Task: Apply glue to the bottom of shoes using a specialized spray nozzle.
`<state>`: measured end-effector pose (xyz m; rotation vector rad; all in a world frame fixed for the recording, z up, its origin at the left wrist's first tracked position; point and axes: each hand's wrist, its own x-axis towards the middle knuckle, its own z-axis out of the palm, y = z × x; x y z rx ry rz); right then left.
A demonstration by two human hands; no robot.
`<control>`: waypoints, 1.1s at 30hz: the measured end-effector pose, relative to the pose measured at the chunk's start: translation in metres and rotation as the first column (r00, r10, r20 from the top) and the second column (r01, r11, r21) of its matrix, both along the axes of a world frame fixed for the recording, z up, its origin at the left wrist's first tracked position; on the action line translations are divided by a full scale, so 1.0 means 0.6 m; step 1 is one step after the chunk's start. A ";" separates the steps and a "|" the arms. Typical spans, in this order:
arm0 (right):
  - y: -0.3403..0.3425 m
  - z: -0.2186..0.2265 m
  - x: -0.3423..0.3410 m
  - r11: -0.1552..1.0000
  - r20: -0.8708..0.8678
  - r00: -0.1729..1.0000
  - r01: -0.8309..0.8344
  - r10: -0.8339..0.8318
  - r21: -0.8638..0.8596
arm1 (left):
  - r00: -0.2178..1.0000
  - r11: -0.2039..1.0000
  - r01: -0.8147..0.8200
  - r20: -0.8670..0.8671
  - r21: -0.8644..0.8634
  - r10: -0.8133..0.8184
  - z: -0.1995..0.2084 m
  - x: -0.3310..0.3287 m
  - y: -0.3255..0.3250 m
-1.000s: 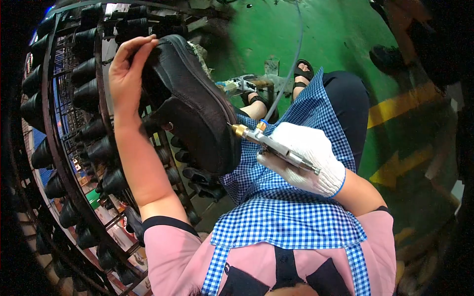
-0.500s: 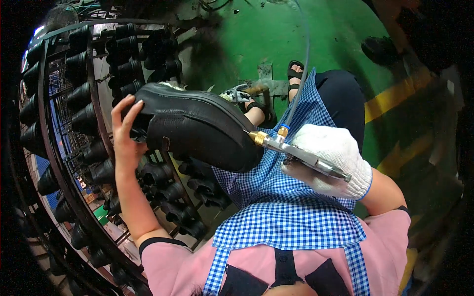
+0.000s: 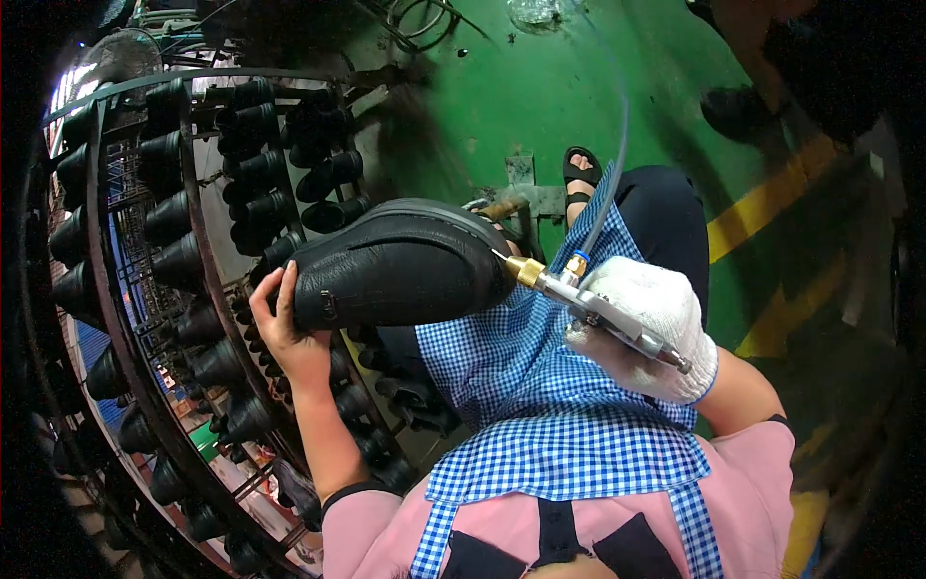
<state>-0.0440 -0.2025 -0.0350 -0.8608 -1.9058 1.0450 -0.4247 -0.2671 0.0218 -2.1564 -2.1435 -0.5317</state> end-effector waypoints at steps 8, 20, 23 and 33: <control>0.004 -0.017 -0.043 0.992 -0.057 0.990 0.126 -0.128 -0.026 | 0.965 0.974 -0.216 -0.134 0.066 0.223 -0.003 0.052 -0.036; 0.034 -0.061 -0.162 0.953 -0.217 0.929 0.300 -0.301 -0.041 | 0.911 0.906 -0.413 -0.019 -0.096 0.413 0.032 0.157 -0.113; 0.035 -0.069 -0.194 0.964 -0.172 0.949 0.261 -0.265 -0.045 | 0.930 0.907 -0.364 -0.024 -0.211 0.367 0.049 0.169 -0.140; -0.023 -0.072 -0.214 0.998 -0.204 0.977 0.063 -0.061 0.003 | 0.918 0.920 -0.338 0.145 -0.198 0.368 0.025 0.207 -0.160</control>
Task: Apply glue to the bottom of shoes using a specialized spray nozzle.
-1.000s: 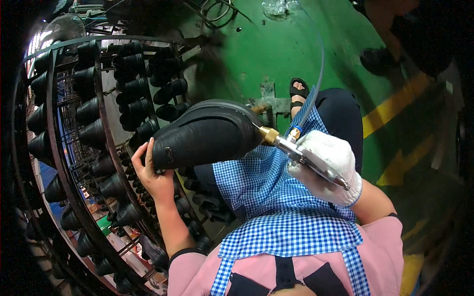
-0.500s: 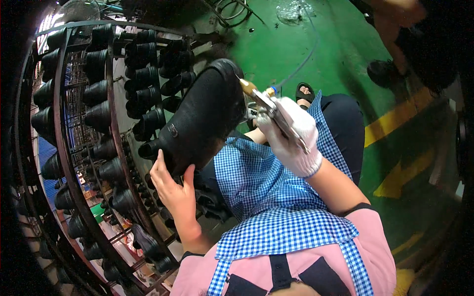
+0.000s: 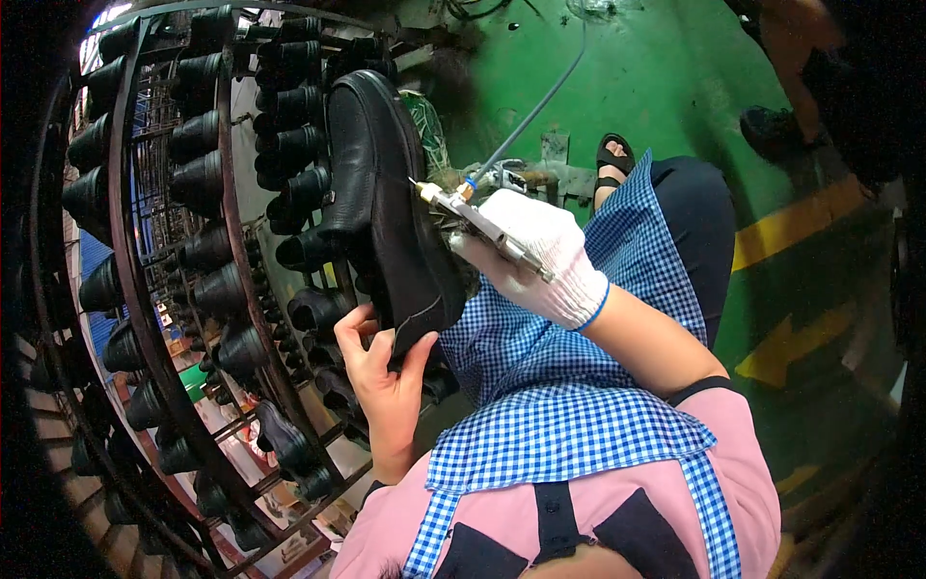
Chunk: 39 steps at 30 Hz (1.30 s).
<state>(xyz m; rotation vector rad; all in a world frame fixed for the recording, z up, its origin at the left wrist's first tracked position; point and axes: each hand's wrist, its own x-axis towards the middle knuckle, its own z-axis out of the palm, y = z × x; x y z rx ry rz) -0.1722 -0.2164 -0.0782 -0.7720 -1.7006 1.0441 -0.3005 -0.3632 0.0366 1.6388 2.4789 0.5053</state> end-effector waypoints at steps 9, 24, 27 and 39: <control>-0.058 0.007 0.040 0.993 0.056 0.991 -0.121 0.121 -0.007 | 1.000 1.000 0.005 0.018 0.016 -0.005 -0.006 0.001 0.000; -0.022 -0.081 -0.059 0.857 -0.145 0.974 -0.223 0.174 -0.465 | 0.814 0.809 0.196 0.368 0.554 -0.449 0.023 -0.090 -0.077; -0.020 -0.087 -0.079 0.789 -0.183 0.983 -0.139 0.034 -0.599 | 0.659 0.549 -0.148 0.496 0.823 -0.566 0.062 -0.082 -0.188; -0.019 -0.064 -0.063 0.901 -0.046 0.998 -0.050 0.034 -0.431 | 0.771 0.870 -0.214 -0.470 0.444 0.429 0.116 -0.274 -0.366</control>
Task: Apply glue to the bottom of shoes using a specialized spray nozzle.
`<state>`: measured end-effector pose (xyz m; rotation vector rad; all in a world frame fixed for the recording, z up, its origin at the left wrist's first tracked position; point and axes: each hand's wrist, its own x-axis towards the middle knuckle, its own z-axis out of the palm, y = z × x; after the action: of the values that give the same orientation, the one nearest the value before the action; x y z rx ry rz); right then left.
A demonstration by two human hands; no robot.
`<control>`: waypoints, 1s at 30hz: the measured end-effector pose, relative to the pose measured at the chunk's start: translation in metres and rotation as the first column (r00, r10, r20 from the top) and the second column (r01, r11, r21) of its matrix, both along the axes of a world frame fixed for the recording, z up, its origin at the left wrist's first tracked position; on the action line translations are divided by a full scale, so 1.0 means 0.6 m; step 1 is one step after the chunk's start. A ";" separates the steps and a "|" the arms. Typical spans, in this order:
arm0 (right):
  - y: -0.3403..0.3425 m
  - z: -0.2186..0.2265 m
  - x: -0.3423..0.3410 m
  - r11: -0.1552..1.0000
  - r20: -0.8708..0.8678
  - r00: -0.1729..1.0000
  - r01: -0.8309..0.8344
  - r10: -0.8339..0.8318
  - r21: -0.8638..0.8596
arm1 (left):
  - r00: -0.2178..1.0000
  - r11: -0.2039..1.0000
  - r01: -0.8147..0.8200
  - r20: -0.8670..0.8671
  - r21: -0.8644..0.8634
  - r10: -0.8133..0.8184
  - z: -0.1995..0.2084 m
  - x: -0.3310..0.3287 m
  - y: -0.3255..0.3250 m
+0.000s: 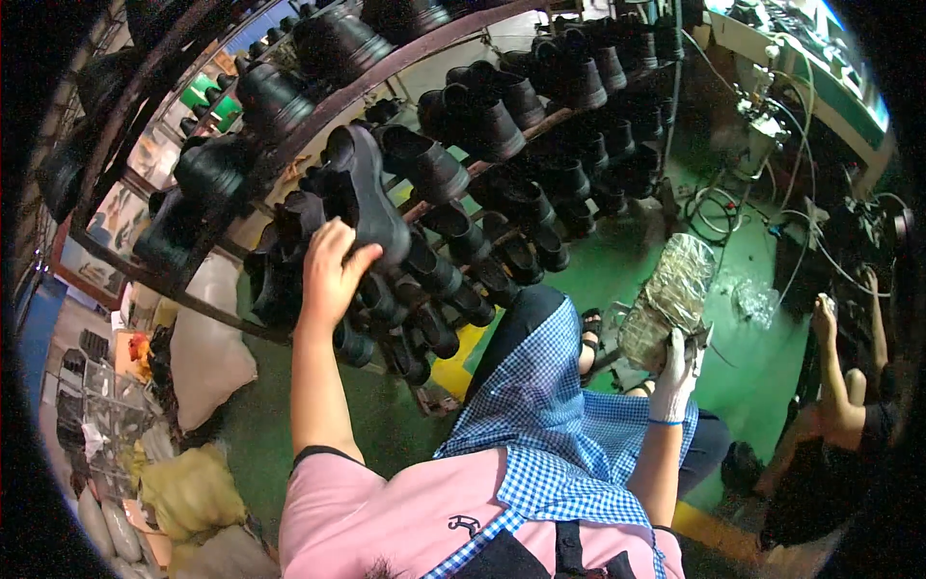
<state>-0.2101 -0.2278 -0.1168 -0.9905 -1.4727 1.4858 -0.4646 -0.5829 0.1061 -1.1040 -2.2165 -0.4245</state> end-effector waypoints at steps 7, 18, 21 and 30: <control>-0.001 0.019 0.003 0.998 -0.073 0.995 -0.059 0.062 0.035 | 0.976 0.978 -0.204 -0.066 0.048 0.207 0.002 -0.080 0.107; 0.006 -0.021 -0.003 0.991 -0.206 0.975 -0.100 0.079 -0.092 | 0.843 0.996 -0.073 0.538 0.059 0.030 0.029 0.053 0.157; 0.002 -0.014 0.006 0.988 -0.300 0.950 -0.118 0.083 -0.100 | 0.859 0.913 0.386 0.414 -0.136 -0.301 0.053 0.154 0.179; 0.017 -0.007 0.030 0.997 -0.070 0.995 -0.072 0.069 -0.031 | 0.465 0.396 0.884 0.539 -0.247 -0.702 -0.094 0.182 0.434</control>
<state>-0.1919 -0.2175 -0.1208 -0.9061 -1.4515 1.5838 -0.3553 -0.3224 0.0499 -2.6514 -1.9168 -0.4643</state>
